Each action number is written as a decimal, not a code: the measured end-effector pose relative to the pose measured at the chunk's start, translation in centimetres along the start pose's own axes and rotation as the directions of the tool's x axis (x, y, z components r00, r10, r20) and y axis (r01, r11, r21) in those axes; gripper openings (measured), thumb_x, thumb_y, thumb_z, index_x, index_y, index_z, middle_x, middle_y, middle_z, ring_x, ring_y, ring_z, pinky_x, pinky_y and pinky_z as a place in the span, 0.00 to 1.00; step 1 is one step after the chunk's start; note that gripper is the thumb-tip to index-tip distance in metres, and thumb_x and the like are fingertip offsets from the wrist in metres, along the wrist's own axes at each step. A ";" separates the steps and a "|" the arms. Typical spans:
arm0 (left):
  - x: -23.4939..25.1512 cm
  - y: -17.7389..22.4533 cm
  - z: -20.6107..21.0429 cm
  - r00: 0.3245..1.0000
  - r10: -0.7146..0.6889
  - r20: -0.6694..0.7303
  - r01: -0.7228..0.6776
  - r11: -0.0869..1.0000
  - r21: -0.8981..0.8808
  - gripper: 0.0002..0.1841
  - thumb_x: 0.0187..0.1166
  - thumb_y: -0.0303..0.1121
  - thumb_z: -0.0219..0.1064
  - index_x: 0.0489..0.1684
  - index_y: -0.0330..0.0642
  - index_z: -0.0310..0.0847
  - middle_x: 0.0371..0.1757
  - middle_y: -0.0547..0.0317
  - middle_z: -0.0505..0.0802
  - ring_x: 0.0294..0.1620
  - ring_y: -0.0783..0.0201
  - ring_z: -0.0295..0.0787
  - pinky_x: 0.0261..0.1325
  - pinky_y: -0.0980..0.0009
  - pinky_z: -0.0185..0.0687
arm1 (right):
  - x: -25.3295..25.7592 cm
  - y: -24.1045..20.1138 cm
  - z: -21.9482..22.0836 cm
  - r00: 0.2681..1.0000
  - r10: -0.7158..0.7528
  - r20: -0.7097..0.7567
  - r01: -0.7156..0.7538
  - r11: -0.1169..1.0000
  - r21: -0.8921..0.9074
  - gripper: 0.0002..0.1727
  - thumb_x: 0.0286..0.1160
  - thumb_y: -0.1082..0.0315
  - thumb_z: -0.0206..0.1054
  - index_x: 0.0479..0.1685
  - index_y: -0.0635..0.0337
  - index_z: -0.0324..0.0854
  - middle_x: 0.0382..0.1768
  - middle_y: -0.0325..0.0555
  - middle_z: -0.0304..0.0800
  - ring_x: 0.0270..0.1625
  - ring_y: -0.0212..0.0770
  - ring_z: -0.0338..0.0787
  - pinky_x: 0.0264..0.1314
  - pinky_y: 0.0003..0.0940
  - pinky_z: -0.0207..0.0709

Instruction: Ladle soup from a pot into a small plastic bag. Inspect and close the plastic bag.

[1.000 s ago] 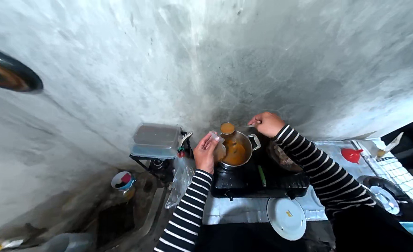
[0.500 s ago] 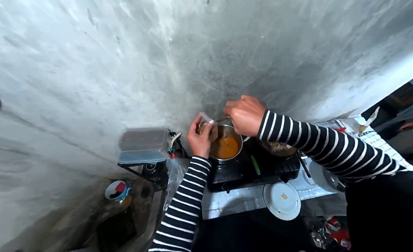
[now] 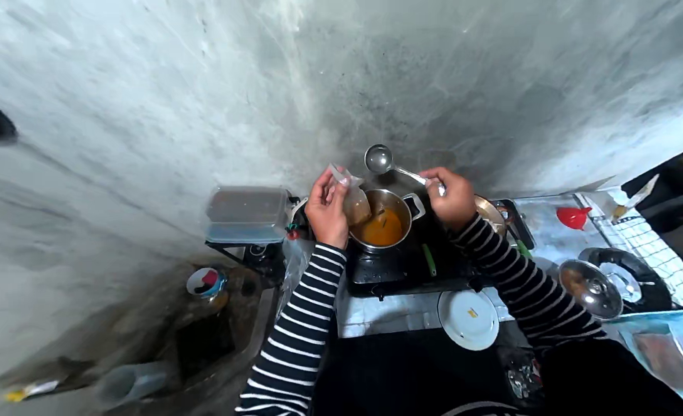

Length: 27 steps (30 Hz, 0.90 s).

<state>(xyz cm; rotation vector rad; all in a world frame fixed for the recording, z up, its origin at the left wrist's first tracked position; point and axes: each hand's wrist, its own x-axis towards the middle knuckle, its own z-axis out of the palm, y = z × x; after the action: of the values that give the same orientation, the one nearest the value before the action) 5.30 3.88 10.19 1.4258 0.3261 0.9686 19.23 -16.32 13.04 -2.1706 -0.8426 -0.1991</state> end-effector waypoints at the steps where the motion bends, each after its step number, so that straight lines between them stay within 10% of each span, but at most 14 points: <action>1: -0.2 -0.3 -0.4 1.000 -0.006 -0.007 0.006 1.000 0.004 0.22 0.83 0.37 0.70 0.76 0.50 0.79 0.68 0.59 0.91 0.62 0.58 0.91 0.65 0.59 0.88 | -0.2 0.6 1.2 0.991 0.103 0.082 -0.099 0.994 -0.047 0.16 0.83 0.67 0.58 0.60 0.53 0.88 0.45 0.51 0.95 0.45 0.52 0.94 0.48 0.61 0.85; 5: -1.0 -1.5 -2.0 0.998 -0.028 -0.062 0.027 1.000 -0.011 0.21 0.84 0.35 0.68 0.76 0.43 0.79 0.69 0.55 0.91 0.65 0.57 0.90 0.70 0.58 0.86 | -1.4 1.9 7.3 0.811 0.309 0.498 -0.055 0.886 -0.460 0.20 0.74 0.68 0.67 0.66 0.57 0.85 0.67 0.56 0.88 0.61 0.63 0.91 0.57 0.71 0.82; 13: -3.6 -1.6 -4.0 0.983 -0.092 -0.159 0.078 0.993 -0.091 0.20 0.82 0.30 0.69 0.72 0.35 0.80 0.63 0.48 0.93 0.60 0.55 0.92 0.65 0.59 0.88 | -2.3 2.6 12.2 0.673 0.382 0.634 0.110 0.796 -0.596 0.25 0.79 0.72 0.60 0.76 0.67 0.75 0.78 0.63 0.76 0.65 0.67 0.88 0.62 0.67 0.81; 19: -5.1 -1.7 -4.8 0.974 -0.117 -0.197 0.091 0.987 -0.135 0.19 0.84 0.28 0.65 0.71 0.34 0.81 0.63 0.46 0.93 0.62 0.52 0.91 0.66 0.57 0.87 | -2.3 2.2 12.9 0.618 0.427 0.660 0.067 0.808 -0.585 0.26 0.73 0.59 0.67 0.69 0.62 0.83 0.69 0.59 0.87 0.74 0.60 0.83 0.84 0.68 0.59; 27: -6.0 -1.7 -5.4 0.965 -0.134 -0.226 0.104 0.985 -0.138 0.16 0.86 0.28 0.63 0.68 0.34 0.83 0.61 0.46 0.93 0.62 0.53 0.91 0.66 0.57 0.88 | -1.7 3.0 11.1 0.638 0.483 0.599 -0.193 0.854 -0.482 0.18 0.82 0.59 0.60 0.63 0.49 0.89 0.60 0.53 0.94 0.70 0.57 0.87 0.82 0.67 0.59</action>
<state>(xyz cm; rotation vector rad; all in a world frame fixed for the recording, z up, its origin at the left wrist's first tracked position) -1.49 3.49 5.58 1.1658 0.5115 1.0423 18.46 -10.58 2.94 -2.7759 -0.7932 0.8017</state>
